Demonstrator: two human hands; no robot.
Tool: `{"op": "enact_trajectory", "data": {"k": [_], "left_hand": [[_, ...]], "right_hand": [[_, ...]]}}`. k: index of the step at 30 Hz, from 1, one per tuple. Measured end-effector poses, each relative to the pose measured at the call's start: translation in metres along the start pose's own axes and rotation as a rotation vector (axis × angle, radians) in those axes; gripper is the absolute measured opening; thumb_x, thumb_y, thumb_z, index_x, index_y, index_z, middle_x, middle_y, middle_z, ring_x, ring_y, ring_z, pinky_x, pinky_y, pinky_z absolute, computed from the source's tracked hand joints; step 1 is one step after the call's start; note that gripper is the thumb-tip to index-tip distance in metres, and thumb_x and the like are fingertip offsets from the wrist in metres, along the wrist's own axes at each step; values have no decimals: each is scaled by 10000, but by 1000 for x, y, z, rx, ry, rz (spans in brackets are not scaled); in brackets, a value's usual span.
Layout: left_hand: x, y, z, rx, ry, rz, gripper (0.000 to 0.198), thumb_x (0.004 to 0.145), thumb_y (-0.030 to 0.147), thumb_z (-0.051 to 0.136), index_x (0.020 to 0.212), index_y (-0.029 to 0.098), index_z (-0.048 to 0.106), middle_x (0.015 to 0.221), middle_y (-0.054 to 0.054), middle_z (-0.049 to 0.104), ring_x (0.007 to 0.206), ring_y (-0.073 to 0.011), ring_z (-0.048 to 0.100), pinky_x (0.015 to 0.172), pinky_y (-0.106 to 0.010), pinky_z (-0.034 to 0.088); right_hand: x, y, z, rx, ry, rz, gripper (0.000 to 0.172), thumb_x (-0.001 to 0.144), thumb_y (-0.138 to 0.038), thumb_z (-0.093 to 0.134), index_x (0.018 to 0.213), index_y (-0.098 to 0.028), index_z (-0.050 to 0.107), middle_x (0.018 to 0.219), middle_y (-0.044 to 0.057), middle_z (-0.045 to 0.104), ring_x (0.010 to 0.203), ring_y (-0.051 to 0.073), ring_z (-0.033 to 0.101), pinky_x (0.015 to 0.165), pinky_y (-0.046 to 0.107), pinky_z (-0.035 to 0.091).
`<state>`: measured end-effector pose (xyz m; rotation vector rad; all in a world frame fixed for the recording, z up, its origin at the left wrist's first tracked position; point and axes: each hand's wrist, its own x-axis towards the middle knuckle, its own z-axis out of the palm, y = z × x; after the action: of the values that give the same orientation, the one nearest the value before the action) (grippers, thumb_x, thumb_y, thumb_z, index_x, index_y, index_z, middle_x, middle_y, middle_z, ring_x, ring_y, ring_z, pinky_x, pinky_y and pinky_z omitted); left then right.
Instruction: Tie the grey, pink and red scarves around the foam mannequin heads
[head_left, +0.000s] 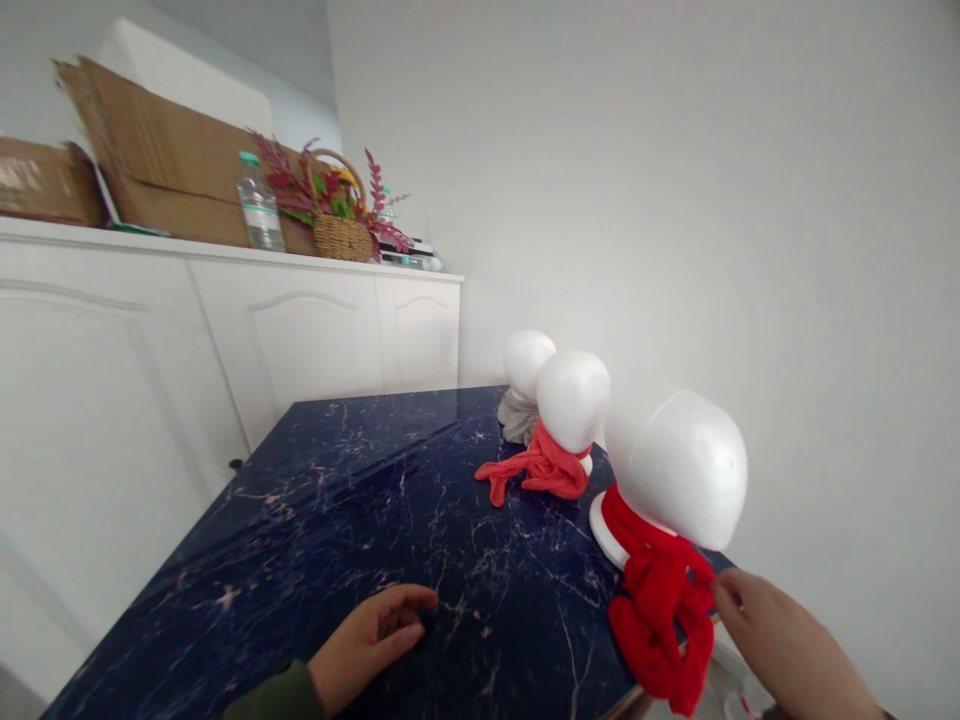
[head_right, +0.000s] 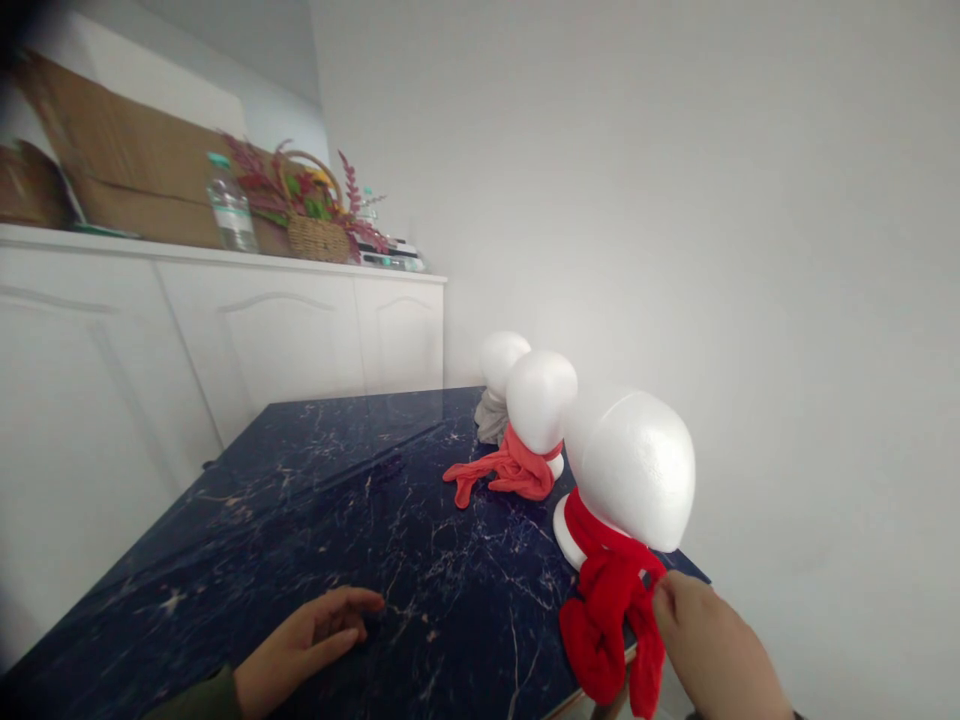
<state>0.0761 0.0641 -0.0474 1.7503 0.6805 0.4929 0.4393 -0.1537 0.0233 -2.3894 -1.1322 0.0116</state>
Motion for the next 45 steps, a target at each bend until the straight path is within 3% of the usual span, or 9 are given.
{"op": "enact_trajectory", "data": {"k": [3, 5, 6, 8, 12, 14, 17, 25, 45], "left_hand": [[0, -1, 0, -1, -11, -6, 373, 688, 382, 568, 1005, 185, 562, 912, -67, 602, 796, -179, 542, 731, -288, 420], [0, 0, 0, -9, -5, -16, 365, 692, 375, 566, 1003, 184, 563, 908, -65, 604, 811, -181, 543, 732, -285, 421], [0, 0, 1, -11, 3, -18, 361, 692, 372, 568, 1000, 185, 563, 918, -66, 604, 817, -182, 544, 733, -286, 422], [0, 2, 1, -11, 5, -16, 356, 688, 367, 573, 995, 185, 564, 945, -72, 602, 815, -185, 551, 741, -295, 425], [0, 0, 1, -51, -15, 19, 401, 684, 354, 584, 1053, 205, 528, 1057, -81, 573, 954, -220, 530, 854, -338, 391], [1, -4, 0, -100, 35, 53, 474, 671, 356, 599, 1110, 223, 480, 1153, -78, 520, 1069, -230, 465, 922, -349, 345], [2, -10, -3, -128, 67, 67, 510, 670, 372, 596, 1135, 225, 448, 1202, -82, 482, 1111, -232, 431, 950, -363, 325], [3, -11, -3, -63, -3, 44, 388, 707, 309, 581, 1079, 241, 494, 1129, -62, 536, 1026, -224, 501, 885, -354, 395], [2, -18, -7, 24, -29, 83, 392, 736, 294, 543, 1111, 217, 458, 1159, -60, 509, 1041, -209, 490, 885, -332, 402]], "right_hand": [[-14, -52, -6, 132, -424, -389, 171, 733, -262, 412, 681, -225, 571, 705, 30, 587, 655, 147, 531, 612, 263, 379], [-14, -91, 16, 310, -747, -653, 182, 728, -207, 421, 778, -205, 596, 763, 13, 594, 709, 124, 532, 651, 233, 386], [-12, -110, 35, 391, -900, -710, 175, 717, -202, 441, 791, -188, 600, 726, 0, 585, 667, 108, 523, 622, 220, 386], [-8, -146, 83, 564, -1159, -650, 172, 707, -199, 459, 816, -164, 587, 678, -20, 555, 581, 76, 500, 569, 204, 388], [-6, -199, 168, 985, -1387, -267, 249, 618, -251, 584, 841, -151, 533, 675, -28, 525, 582, 83, 527, 571, 242, 424], [-5, -214, 188, 1200, -1459, -133, 322, 597, -291, 617, 875, -154, 526, 728, -18, 535, 623, 90, 548, 614, 275, 439], [-3, -220, 196, 1304, -1583, -101, 370, 570, -324, 649, 868, -136, 538, 729, 3, 561, 636, 104, 569, 637, 284, 436], [-6, -215, 200, 1198, -1555, -74, 419, 402, -328, 718, 706, -113, 527, 568, -4, 568, 531, 135, 578, 587, 292, 426], [-7, -217, 201, 1147, -1543, -41, 333, 472, -298, 658, 703, -123, 495, 555, -13, 547, 560, 129, 571, 608, 286, 408]]}}
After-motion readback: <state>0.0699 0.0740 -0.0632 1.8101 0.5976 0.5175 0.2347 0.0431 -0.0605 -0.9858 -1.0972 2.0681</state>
